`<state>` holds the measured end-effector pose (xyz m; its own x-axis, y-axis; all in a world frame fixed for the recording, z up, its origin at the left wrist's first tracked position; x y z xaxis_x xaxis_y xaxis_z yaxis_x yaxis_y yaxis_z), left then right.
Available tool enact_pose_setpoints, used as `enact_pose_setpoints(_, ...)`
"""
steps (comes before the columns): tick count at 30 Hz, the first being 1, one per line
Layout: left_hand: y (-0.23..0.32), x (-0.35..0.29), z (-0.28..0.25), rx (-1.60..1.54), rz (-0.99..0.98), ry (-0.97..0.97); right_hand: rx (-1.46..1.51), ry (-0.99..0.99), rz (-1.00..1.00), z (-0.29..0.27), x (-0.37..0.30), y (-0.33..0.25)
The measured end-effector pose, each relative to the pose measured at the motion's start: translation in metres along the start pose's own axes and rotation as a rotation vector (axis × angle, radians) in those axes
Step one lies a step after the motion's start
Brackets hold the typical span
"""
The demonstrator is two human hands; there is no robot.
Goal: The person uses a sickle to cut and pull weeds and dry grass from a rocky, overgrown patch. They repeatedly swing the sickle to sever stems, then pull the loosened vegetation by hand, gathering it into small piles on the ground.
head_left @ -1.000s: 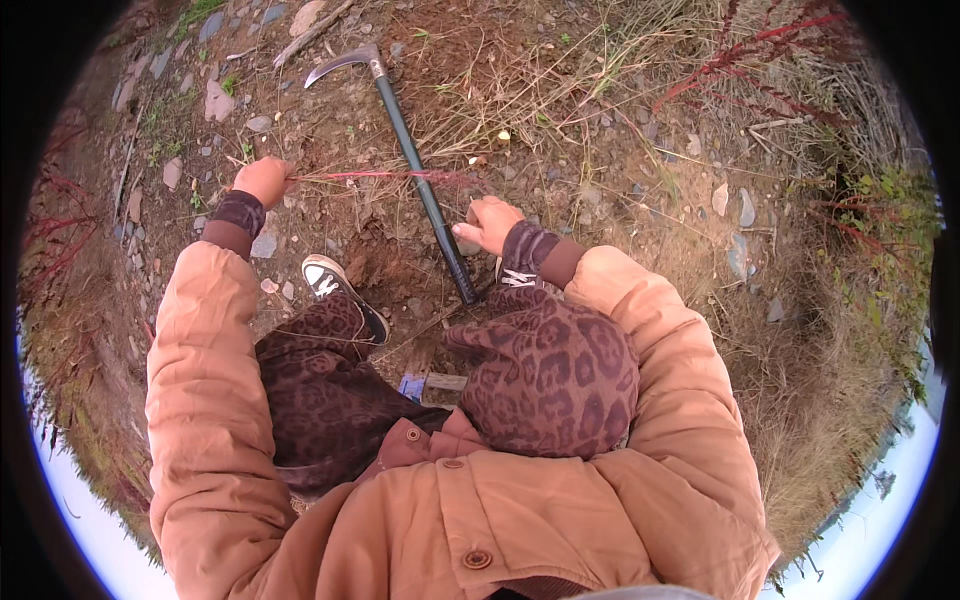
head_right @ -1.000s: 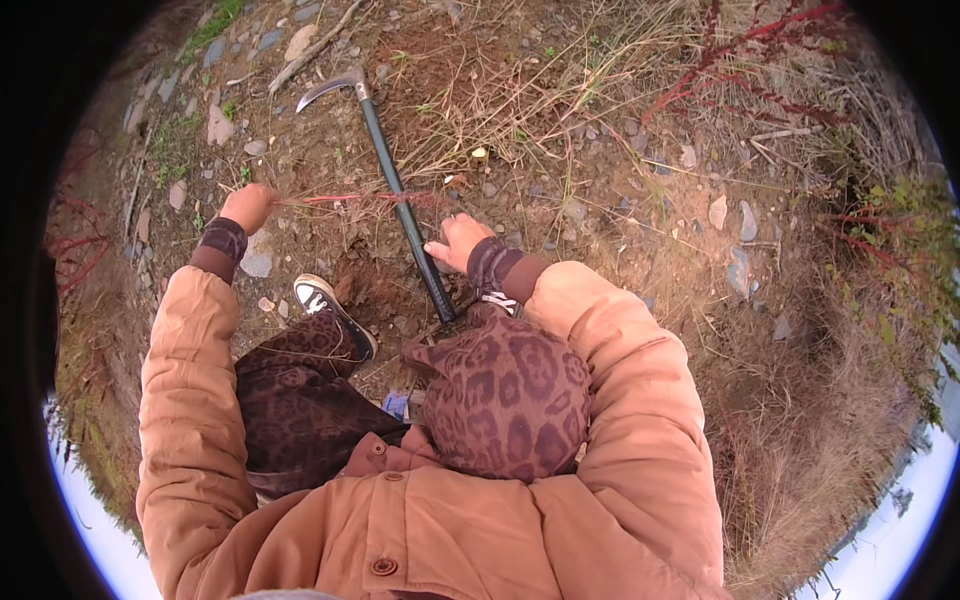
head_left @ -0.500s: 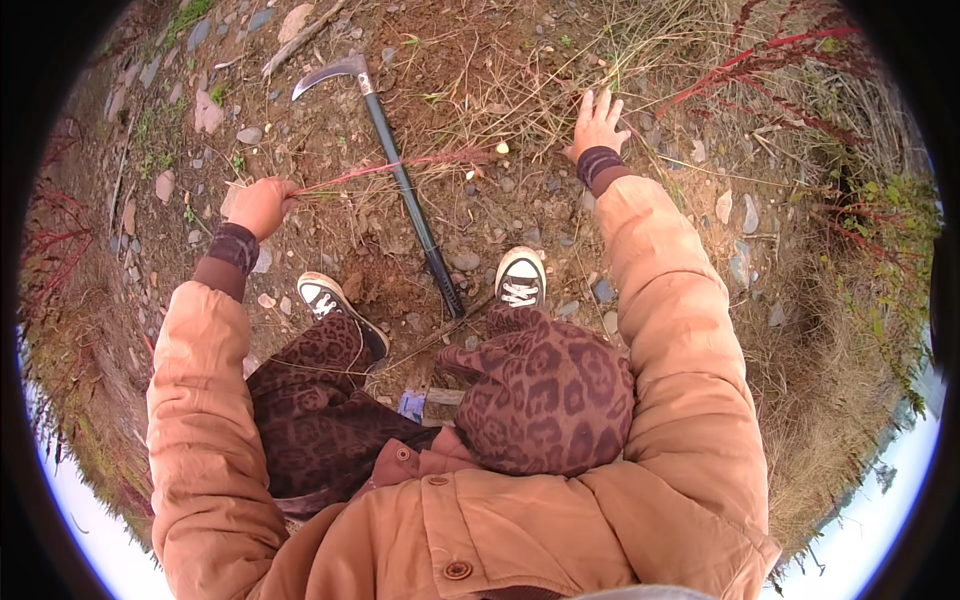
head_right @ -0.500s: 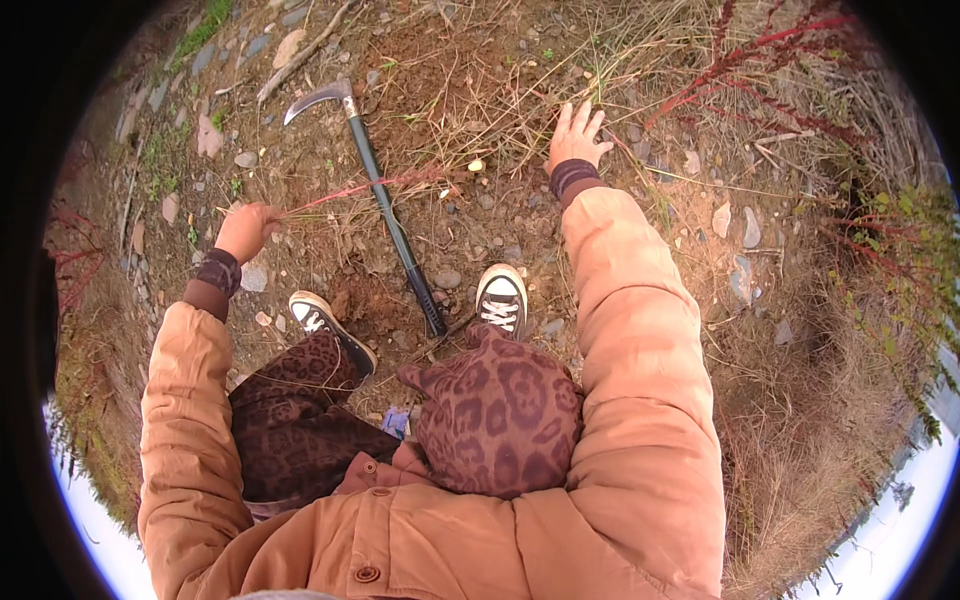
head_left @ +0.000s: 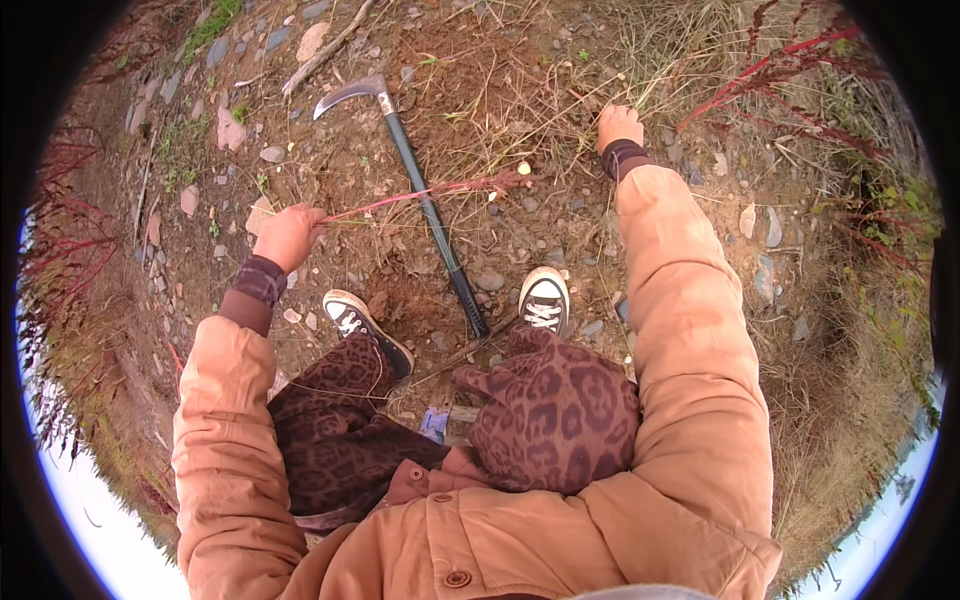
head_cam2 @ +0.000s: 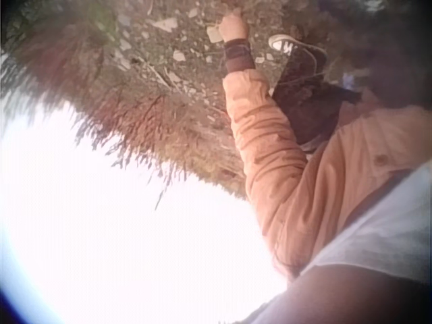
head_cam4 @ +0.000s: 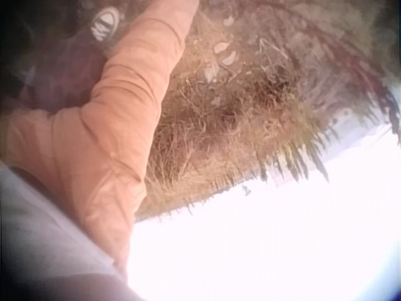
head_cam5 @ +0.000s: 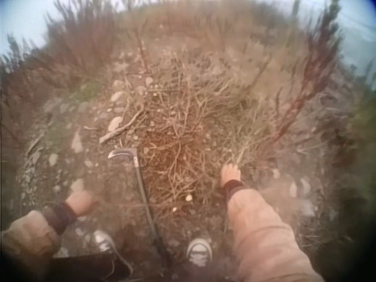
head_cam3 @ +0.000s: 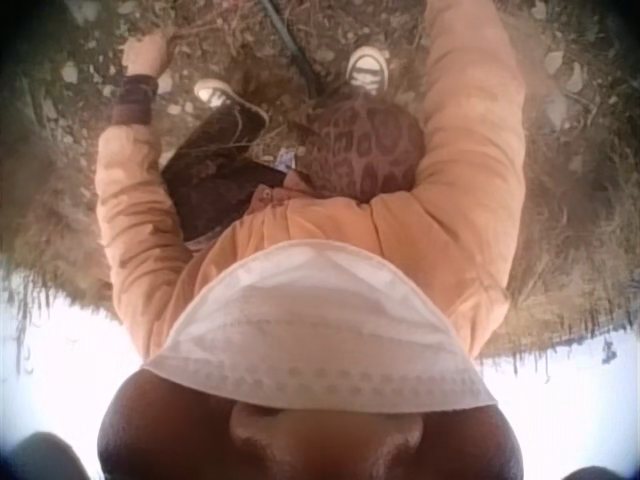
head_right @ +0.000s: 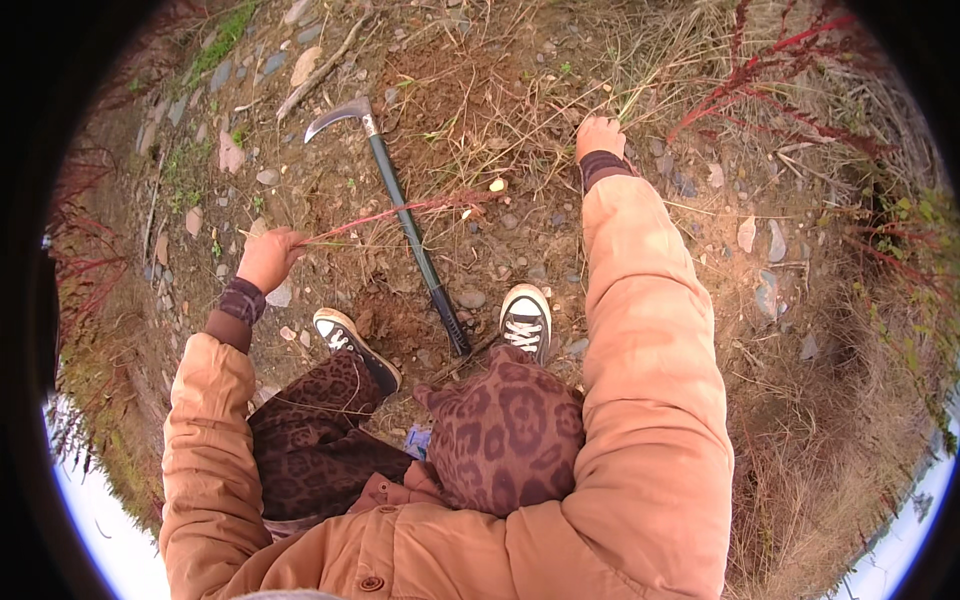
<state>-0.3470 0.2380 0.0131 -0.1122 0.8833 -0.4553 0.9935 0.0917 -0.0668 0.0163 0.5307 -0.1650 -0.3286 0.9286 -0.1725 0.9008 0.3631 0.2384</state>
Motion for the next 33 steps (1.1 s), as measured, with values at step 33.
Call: enact_pose_setpoints(33,-0.010,-0.003,-0.056,-0.114,-0.388,0.296,1.409,0.334,0.213,-0.055,-0.095,0.009)
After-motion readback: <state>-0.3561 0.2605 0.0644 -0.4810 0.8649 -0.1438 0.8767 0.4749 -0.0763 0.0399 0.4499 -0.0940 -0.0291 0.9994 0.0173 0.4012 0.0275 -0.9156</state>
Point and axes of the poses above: each hand's wrist, its own x-axis towards the middle knuckle, its own z-axis out of the palm, y = z × x, the point moved 3 cm from there along x, towards the middle knuckle, and after that the axes turned 1 degree about -z, right-handed, at the moved point
